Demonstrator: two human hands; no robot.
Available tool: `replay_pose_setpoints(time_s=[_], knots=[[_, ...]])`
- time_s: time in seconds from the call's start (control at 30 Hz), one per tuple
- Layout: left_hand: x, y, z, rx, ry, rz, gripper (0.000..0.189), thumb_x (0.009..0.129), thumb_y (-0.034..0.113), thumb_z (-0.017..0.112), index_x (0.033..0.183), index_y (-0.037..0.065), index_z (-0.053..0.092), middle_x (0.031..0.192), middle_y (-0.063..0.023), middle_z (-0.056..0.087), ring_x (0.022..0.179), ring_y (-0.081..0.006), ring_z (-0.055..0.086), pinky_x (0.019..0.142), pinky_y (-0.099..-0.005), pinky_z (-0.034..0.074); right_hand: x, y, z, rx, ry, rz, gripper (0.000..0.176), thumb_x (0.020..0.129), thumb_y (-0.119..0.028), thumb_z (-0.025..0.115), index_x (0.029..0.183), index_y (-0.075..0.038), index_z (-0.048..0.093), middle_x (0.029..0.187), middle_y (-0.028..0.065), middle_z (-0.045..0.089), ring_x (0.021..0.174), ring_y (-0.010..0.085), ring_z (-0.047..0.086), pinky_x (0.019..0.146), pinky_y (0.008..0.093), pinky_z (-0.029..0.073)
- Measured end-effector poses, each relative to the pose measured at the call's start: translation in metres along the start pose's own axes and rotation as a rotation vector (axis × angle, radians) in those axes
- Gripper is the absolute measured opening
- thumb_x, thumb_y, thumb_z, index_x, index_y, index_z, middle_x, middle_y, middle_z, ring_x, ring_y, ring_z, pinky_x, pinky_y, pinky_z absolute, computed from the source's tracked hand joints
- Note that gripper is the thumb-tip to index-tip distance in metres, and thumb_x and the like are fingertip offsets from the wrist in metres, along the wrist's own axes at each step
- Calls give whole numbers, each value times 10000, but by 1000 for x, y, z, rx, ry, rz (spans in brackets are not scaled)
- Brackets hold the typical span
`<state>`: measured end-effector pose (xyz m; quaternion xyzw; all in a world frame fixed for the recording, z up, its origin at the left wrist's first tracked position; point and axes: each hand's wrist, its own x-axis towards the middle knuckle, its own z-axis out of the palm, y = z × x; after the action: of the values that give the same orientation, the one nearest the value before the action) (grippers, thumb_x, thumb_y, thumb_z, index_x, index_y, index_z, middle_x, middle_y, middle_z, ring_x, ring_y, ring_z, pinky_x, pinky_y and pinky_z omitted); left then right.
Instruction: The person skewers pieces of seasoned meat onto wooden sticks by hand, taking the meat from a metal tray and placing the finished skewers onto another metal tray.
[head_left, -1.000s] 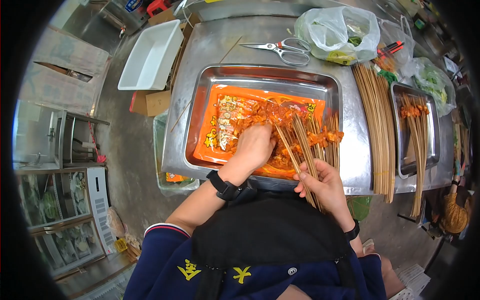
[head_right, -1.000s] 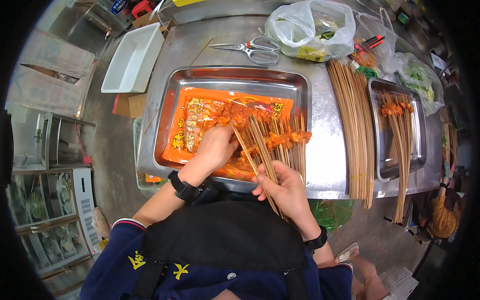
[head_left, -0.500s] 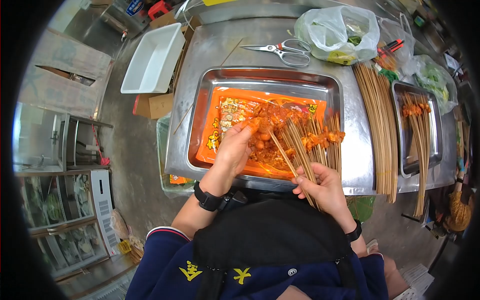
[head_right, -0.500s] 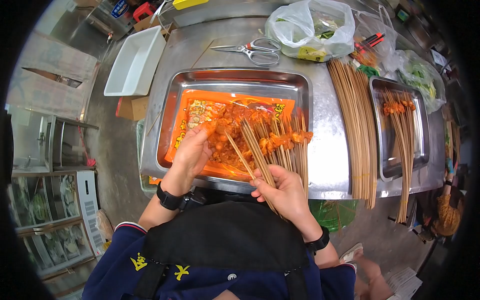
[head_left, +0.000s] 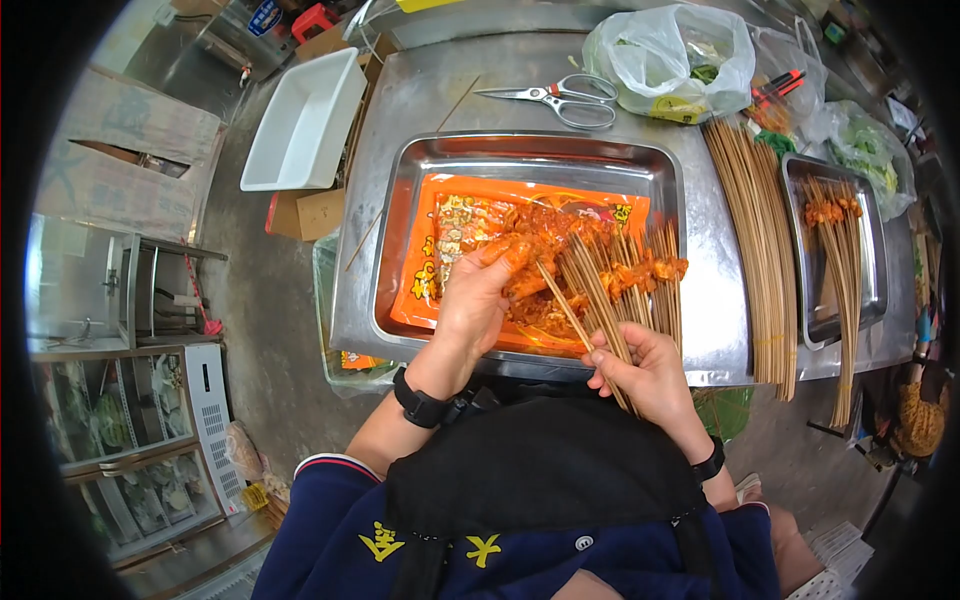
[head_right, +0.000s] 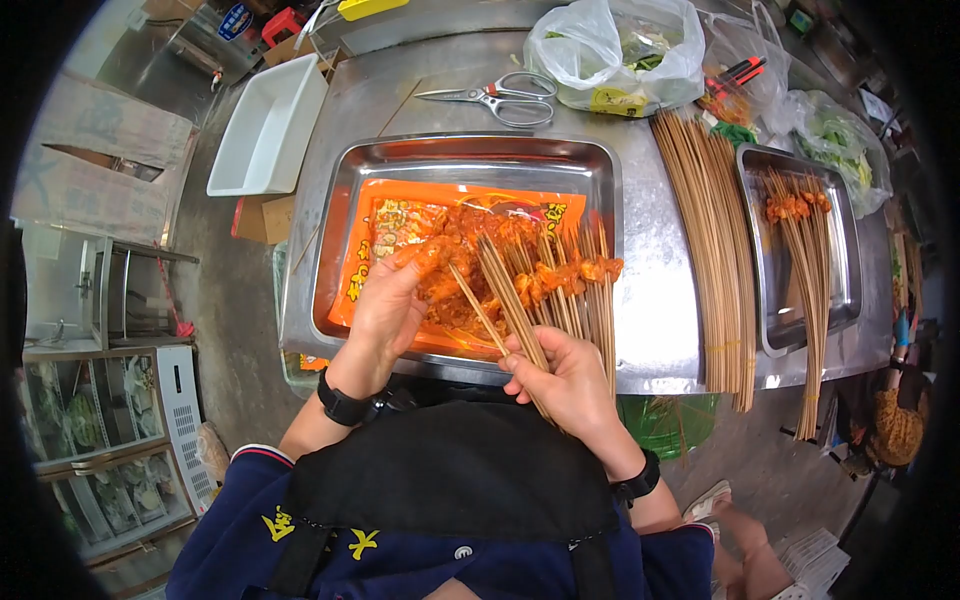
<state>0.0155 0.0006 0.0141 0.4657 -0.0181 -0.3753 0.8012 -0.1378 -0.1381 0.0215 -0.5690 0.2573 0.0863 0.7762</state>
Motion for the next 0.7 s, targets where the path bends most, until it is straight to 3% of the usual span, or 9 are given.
replay_pose_setpoints(time_s=[0.17, 0.23, 0.37, 0.7], knots=[[4, -2, -4, 80, -3, 31, 255, 855, 114, 520, 1079, -7, 533, 1025, -88, 592, 937, -171, 576, 815, -311, 468, 1, 0, 0, 5, 1, 7, 167, 832, -34, 538, 983, 35, 530, 792, 92, 612, 591, 96, 581, 504, 202, 472], [2, 2, 2, -15, 37, 7, 224, 864, 102, 507, 1034, -38, 549, 957, -107, 611, 837, -174, 605, 751, -302, 509, 1, 1, 0, 29, 13, 4, 157, 835, -41, 535, 973, 33, 530, 794, 98, 611, 587, 95, 578, 499, 202, 469], [1, 2, 0, 76, 12, -7, 222, 867, 97, 500, 1039, -37, 545, 940, -107, 612, 823, -170, 607, 746, -305, 511, 1, 0, 0, 22, 32, 2, 151, 838, -50, 535, 965, 31, 529, 798, 102, 610, 583, 93, 575, 495, 201, 466], [4, -3, -16, 102, 49, 12, 210, 869, 133, 499, 1040, 25, 556, 929, -60, 616, 775, -122, 595, 692, -264, 487, 0, 0, -1, 25, -9, -2, 155, 840, -54, 535, 973, 25, 529, 809, 96, 607, 591, 91, 574, 500, 199, 468]])
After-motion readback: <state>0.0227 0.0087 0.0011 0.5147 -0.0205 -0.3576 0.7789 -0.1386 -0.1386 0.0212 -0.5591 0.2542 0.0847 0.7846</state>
